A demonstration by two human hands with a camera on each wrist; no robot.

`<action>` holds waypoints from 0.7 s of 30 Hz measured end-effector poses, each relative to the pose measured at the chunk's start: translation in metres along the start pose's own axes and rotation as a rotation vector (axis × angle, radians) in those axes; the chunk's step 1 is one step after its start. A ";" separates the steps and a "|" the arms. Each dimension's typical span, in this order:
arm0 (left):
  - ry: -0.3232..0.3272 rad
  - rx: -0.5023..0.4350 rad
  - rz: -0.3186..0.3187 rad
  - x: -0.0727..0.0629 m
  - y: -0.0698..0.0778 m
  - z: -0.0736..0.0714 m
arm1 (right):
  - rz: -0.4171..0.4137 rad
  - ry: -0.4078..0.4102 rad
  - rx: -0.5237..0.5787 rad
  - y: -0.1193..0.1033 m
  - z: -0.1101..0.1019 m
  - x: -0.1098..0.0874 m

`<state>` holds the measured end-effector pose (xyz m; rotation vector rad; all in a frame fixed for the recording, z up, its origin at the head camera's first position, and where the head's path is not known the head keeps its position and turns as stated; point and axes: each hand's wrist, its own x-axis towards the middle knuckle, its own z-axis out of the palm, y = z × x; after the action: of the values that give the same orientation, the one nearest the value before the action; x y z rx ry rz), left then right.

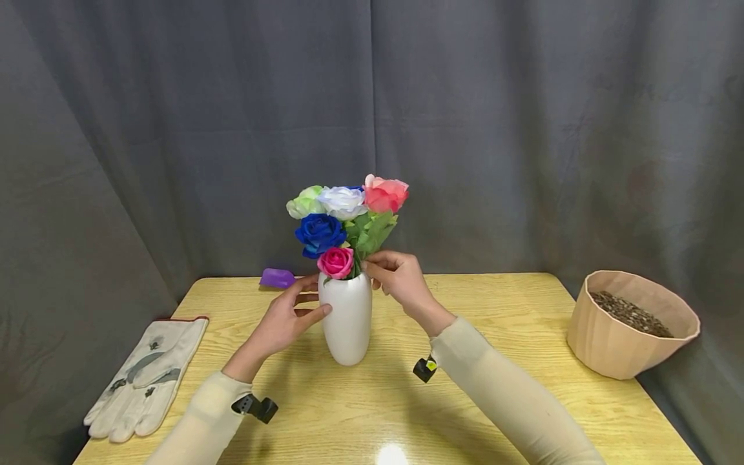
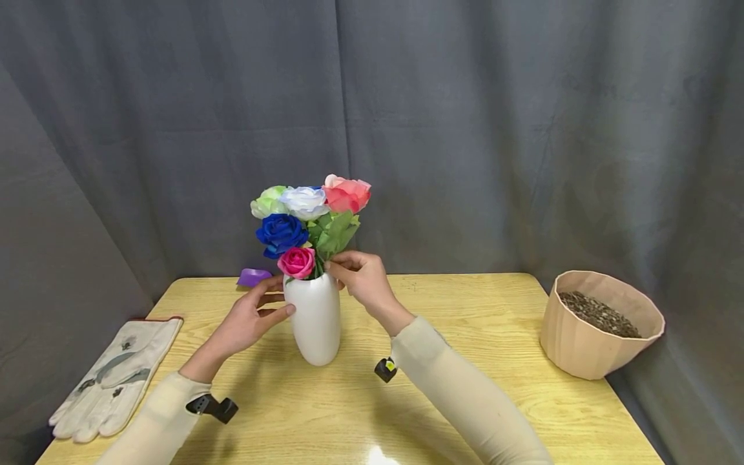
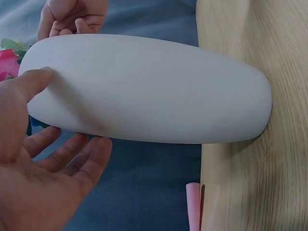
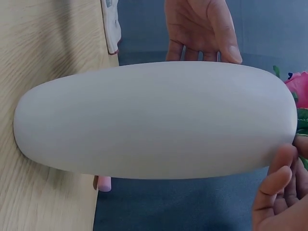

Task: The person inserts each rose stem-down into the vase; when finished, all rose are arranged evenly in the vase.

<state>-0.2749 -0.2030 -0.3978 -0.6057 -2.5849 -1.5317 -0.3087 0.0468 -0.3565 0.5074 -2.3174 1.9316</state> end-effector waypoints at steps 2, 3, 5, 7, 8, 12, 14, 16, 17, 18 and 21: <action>0.003 0.008 0.003 0.000 -0.001 -0.001 | 0.008 -0.014 -0.001 0.001 -0.002 -0.001; 0.004 0.010 0.003 0.000 -0.001 -0.001 | 0.011 -0.023 -0.002 0.001 -0.003 -0.002; 0.007 0.018 0.009 -0.001 -0.001 -0.002 | 0.010 -0.035 -0.010 0.004 -0.005 -0.002; 0.011 0.028 0.016 -0.001 0.000 -0.004 | 0.010 -0.046 -0.020 0.004 -0.008 -0.003; 0.012 0.034 0.019 -0.001 0.000 -0.005 | 0.012 -0.050 -0.026 0.004 -0.010 -0.004; 0.022 0.069 0.039 -0.001 0.000 -0.012 | 0.015 -0.069 -0.059 0.007 -0.019 -0.005; 0.031 0.103 0.057 -0.001 -0.001 -0.017 | 0.013 -0.079 -0.079 0.009 -0.024 -0.005; 0.045 0.145 0.072 -0.001 -0.003 -0.022 | 0.014 -0.085 -0.099 0.010 -0.030 -0.006; 0.055 0.175 0.077 -0.001 -0.004 -0.025 | 0.015 -0.086 -0.109 0.011 -0.033 -0.006; 0.062 0.204 0.081 -0.001 -0.005 -0.028 | 0.018 -0.086 -0.117 0.011 -0.036 -0.006; 0.088 0.297 0.078 -0.001 -0.009 -0.037 | 0.028 -0.081 -0.144 0.014 -0.045 -0.006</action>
<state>-0.2820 -0.2391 -0.3868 -0.5836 -2.6145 -1.0958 -0.3134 0.0933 -0.3621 0.5514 -2.5031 1.7692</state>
